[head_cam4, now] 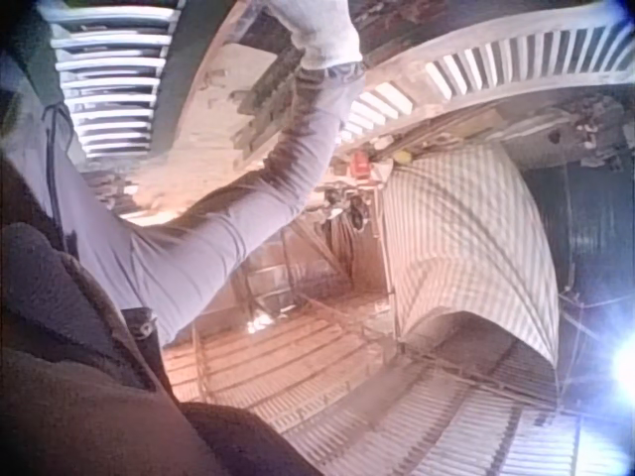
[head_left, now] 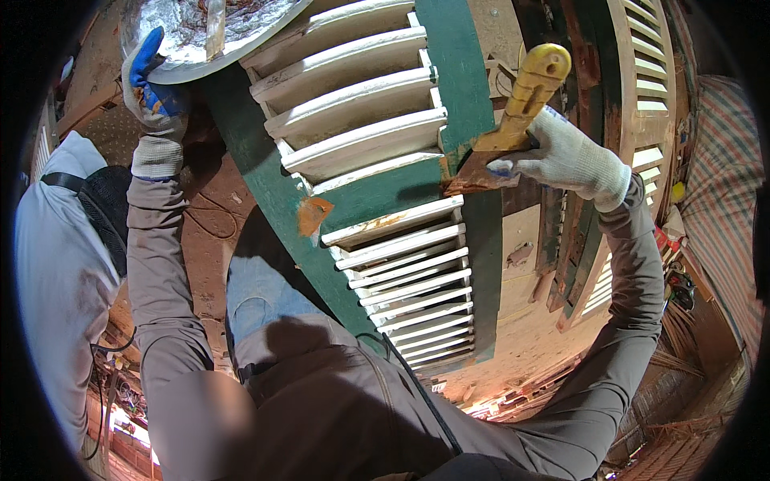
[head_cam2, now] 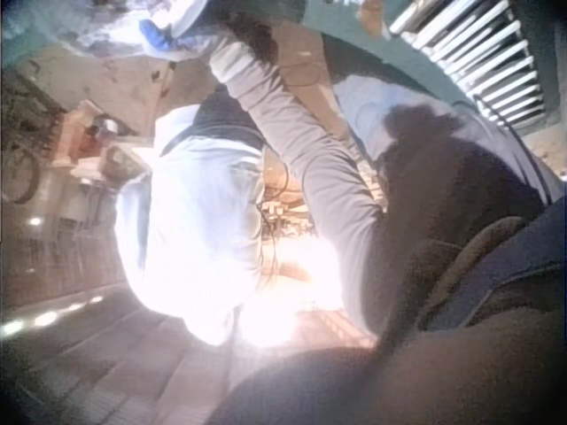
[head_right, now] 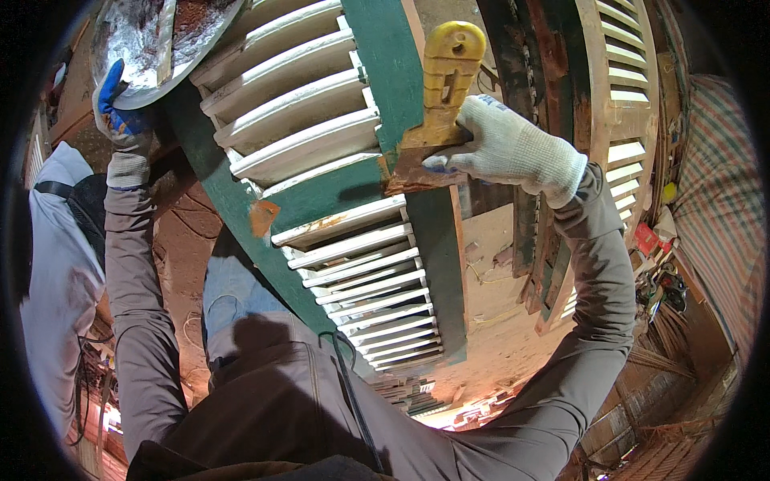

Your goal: The person applies a brown paste to the surface of a green wooden slatted panel using a yellow scraper. They repeatedly scoop the paste from a bowl and spread it across the wood, occasionally lifting and repositioning the panel.

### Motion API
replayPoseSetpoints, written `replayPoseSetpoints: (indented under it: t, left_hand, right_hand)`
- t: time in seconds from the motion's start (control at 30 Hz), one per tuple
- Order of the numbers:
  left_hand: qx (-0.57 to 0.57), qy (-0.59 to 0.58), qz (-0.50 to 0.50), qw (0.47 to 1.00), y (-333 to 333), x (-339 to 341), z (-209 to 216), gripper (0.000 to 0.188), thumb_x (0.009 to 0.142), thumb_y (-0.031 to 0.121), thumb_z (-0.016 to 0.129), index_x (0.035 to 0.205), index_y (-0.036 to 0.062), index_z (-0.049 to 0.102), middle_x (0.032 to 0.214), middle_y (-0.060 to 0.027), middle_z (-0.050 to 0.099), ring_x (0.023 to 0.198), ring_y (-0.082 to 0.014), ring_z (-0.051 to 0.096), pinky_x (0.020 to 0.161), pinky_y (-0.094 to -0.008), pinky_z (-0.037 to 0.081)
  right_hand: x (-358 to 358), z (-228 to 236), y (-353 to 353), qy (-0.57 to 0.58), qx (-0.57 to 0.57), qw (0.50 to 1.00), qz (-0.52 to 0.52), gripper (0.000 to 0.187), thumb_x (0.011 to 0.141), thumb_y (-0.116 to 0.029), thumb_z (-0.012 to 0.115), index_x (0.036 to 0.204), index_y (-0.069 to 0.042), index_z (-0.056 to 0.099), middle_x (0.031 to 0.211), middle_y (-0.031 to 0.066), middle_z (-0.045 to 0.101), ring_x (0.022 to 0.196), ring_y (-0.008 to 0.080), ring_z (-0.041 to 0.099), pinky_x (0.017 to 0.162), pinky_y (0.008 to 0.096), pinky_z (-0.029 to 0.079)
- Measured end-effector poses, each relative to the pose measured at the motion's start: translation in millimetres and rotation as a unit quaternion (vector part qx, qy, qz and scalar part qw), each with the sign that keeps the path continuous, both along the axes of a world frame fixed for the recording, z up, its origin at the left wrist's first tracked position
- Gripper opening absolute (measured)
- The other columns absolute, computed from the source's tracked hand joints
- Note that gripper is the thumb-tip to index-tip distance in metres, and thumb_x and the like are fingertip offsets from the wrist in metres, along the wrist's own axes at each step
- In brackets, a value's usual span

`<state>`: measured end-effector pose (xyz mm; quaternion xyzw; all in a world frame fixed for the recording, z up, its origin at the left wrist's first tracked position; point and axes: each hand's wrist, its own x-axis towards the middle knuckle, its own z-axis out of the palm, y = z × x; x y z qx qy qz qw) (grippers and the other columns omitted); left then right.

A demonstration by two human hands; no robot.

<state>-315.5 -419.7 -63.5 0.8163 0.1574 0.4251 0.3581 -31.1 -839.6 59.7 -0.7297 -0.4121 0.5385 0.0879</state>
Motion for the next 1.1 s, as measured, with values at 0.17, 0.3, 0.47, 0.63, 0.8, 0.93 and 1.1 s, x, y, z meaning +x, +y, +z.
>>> replayPoseSetpoints:
  t: [0.17, 0.3, 0.47, 0.63, 0.8, 0.93, 1.1]
  left_hand:
    - [-0.040, 0.011, 0.043, 0.998, 9.6, -5.5, -6.0, 0.035, 0.093, 0.012, 0.062, 0.125, -0.0025, 0.061, 0.118, -0.0120, 0.065, 0.096, -0.0155, 0.061, 0.090, -0.0308, 0.050]
    - [-0.007, -0.006, -0.001, 1.000, 5.1, -6.6, -6.2, 0.041, 0.094, 0.018, 0.063, 0.129, -0.0024, 0.055, 0.127, -0.0160, 0.062, 0.106, -0.0204, 0.063, 0.092, -0.0321, 0.051]
    - [-0.040, -0.021, -0.010, 0.999, -1.9, -2.4, -6.1, 0.040, 0.095, 0.016, 0.062, 0.130, -0.0011, 0.054, 0.129, -0.0163, 0.061, 0.108, -0.0211, 0.063, 0.094, -0.0328, 0.050]
    - [0.001, -0.034, -0.006, 0.999, -9.9, 7.7, 0.1, 0.038, 0.095, 0.017, 0.061, 0.129, -0.0009, 0.056, 0.128, -0.0153, 0.062, 0.104, -0.0188, 0.062, 0.093, -0.0319, 0.050]
    - [-0.041, -0.071, -0.030, 0.996, -0.4, 4.7, -9.5, 0.036, 0.094, 0.014, 0.064, 0.126, -0.0023, 0.058, 0.126, -0.0151, 0.063, 0.100, -0.0158, 0.062, 0.089, -0.0294, 0.050]
    - [0.058, -0.010, 0.024, 0.998, 6.1, -2.1, -11.2, 0.035, 0.094, 0.013, 0.062, 0.126, -0.0014, 0.058, 0.127, -0.0146, 0.063, 0.101, -0.0159, 0.062, 0.090, -0.0292, 0.049]
    - [-0.078, -0.088, -0.075, 0.990, -6.8, 9.1, -7.4, 0.039, 0.093, 0.014, 0.065, 0.128, -0.0005, 0.056, 0.129, -0.0128, 0.062, 0.101, -0.0152, 0.061, 0.091, -0.0286, 0.049]
  right_hand:
    - [-6.9, -16.2, -13.4, -0.078, 0.098, 0.992, -0.010, 0.043, 0.083, -0.029, 0.076, 0.109, 0.003, 0.063, 0.096, 0.0154, 0.060, 0.088, 0.0289, 0.060, 0.081, 0.0391, 0.051]
    - [-0.2, -8.4, -34.4, -0.078, 0.078, 0.990, -0.086, 0.047, 0.087, -0.016, 0.074, 0.122, 0.003, 0.050, 0.114, 0.0131, 0.059, 0.103, 0.0204, 0.062, 0.088, 0.0323, 0.054]
    - [-14.1, 15.9, -31.2, 0.048, 0.100, 0.967, -0.228, 0.046, 0.088, -0.009, 0.073, 0.123, 0.006, 0.047, 0.113, 0.0134, 0.065, 0.101, 0.0194, 0.066, 0.089, 0.0309, 0.055]
    - [-27.8, 8.7, -13.8, 0.030, 0.110, 0.989, -0.098, 0.041, 0.086, -0.011, 0.074, 0.117, 0.004, 0.053, 0.111, 0.0133, 0.065, 0.099, 0.0196, 0.066, 0.086, 0.0321, 0.056]
    - [-23.3, 4.2, -24.1, -0.021, 0.170, 0.958, -0.232, 0.031, 0.085, -0.010, 0.074, 0.112, 0.003, 0.063, 0.100, 0.0127, 0.068, 0.094, 0.0198, 0.065, 0.082, 0.0316, 0.054]
    - [-12.0, 33.1, -19.3, -0.068, 0.261, 0.957, -0.105, 0.027, 0.082, -0.006, 0.074, 0.109, -0.002, 0.069, 0.103, 0.0103, 0.070, 0.095, 0.0201, 0.062, 0.082, 0.0313, 0.051]
    - [-14.1, 38.5, -25.5, -0.166, 0.286, 0.941, 0.072, 0.034, 0.073, -0.020, 0.078, 0.104, -0.009, 0.073, 0.106, 0.0088, 0.070, 0.095, 0.0293, 0.060, 0.084, 0.0375, 0.049]
